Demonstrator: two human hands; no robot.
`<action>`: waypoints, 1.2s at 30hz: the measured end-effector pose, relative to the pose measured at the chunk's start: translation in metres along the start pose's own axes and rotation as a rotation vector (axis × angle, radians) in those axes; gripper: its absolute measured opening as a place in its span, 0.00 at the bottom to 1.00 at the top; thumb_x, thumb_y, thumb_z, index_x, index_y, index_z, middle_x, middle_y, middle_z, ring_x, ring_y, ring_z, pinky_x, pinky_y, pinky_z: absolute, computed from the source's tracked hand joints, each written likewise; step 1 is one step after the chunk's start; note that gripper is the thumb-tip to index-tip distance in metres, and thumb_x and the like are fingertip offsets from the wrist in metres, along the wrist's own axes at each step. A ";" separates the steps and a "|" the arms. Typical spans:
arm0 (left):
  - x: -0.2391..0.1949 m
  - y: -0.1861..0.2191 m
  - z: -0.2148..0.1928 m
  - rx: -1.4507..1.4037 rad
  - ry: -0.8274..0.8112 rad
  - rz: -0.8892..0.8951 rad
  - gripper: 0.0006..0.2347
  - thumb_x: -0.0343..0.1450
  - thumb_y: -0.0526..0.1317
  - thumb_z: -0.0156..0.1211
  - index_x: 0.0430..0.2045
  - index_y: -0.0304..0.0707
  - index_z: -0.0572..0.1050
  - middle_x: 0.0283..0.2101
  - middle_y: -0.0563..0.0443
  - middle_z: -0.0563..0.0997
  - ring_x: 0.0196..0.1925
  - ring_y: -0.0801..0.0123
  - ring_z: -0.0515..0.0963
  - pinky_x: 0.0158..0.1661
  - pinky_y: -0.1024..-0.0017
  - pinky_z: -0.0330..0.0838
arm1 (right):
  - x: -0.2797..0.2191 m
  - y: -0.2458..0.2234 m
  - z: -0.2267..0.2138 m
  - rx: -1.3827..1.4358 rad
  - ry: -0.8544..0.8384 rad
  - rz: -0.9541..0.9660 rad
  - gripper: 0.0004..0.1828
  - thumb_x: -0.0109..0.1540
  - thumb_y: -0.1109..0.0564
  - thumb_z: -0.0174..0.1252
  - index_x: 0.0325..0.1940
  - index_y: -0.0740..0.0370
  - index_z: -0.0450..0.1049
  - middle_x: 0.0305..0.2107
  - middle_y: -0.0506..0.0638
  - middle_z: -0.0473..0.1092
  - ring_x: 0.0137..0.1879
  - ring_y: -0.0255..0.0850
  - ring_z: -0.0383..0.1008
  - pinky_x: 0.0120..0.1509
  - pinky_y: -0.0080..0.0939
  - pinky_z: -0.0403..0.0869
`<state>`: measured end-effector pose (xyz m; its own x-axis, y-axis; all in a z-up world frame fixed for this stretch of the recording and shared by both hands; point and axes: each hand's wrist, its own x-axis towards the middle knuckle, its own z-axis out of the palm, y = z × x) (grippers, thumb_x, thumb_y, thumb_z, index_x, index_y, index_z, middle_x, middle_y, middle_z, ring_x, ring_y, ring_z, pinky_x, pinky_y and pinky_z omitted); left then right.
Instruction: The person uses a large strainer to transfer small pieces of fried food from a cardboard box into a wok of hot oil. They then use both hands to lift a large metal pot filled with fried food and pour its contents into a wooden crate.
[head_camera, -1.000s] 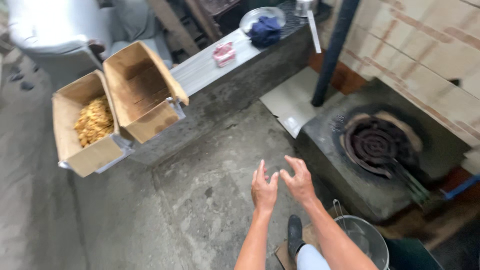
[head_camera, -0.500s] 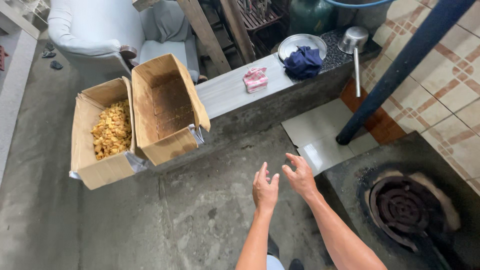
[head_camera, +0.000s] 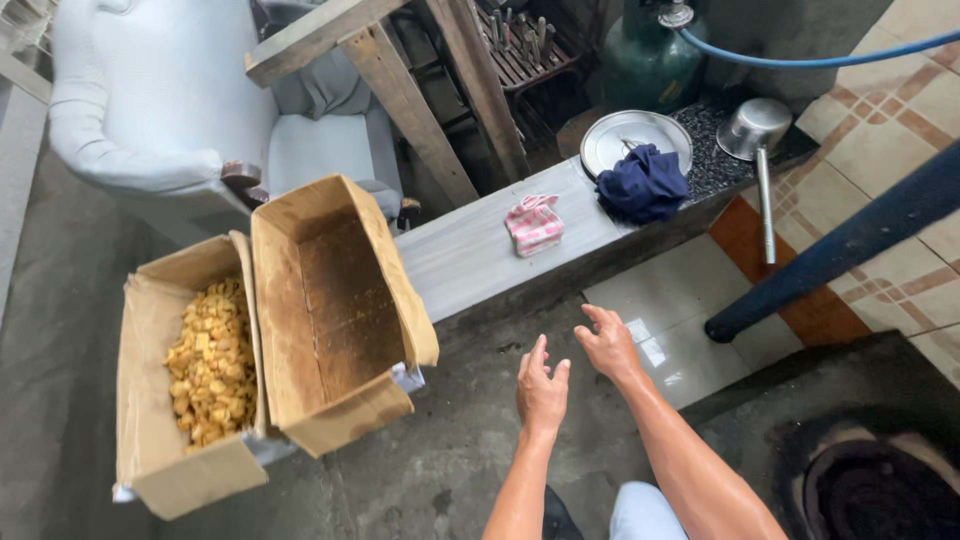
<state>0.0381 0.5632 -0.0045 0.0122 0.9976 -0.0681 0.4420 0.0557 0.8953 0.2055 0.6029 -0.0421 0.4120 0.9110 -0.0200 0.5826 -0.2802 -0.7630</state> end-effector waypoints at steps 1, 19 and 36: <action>0.015 -0.001 0.002 -0.001 -0.008 0.004 0.26 0.67 0.41 0.67 0.62 0.43 0.70 0.50 0.46 0.79 0.43 0.60 0.82 0.45 0.64 0.77 | 0.021 0.003 0.006 -0.004 -0.006 0.016 0.30 0.57 0.49 0.62 0.63 0.57 0.74 0.53 0.59 0.73 0.53 0.51 0.77 0.58 0.47 0.75; 0.293 -0.040 0.102 0.097 -0.036 -0.040 0.20 0.69 0.38 0.62 0.58 0.39 0.74 0.53 0.41 0.80 0.55 0.51 0.78 0.54 0.60 0.71 | 0.315 0.052 0.131 -0.238 -0.152 0.332 0.32 0.59 0.43 0.64 0.62 0.60 0.70 0.60 0.67 0.63 0.65 0.65 0.63 0.65 0.64 0.66; 0.311 0.020 0.147 -0.705 -0.607 -0.285 0.19 0.76 0.43 0.44 0.49 0.27 0.79 0.51 0.41 0.82 0.52 0.61 0.79 0.53 0.67 0.72 | 0.195 -0.009 0.040 1.373 0.276 0.266 0.16 0.56 0.60 0.44 0.32 0.69 0.78 0.41 0.50 0.78 0.44 0.36 0.75 0.52 0.32 0.73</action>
<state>0.1825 0.8688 -0.0726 0.5360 0.7629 -0.3616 -0.1363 0.5009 0.8547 0.2523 0.7955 -0.0649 0.6137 0.7466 -0.2569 -0.5968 0.2257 -0.7700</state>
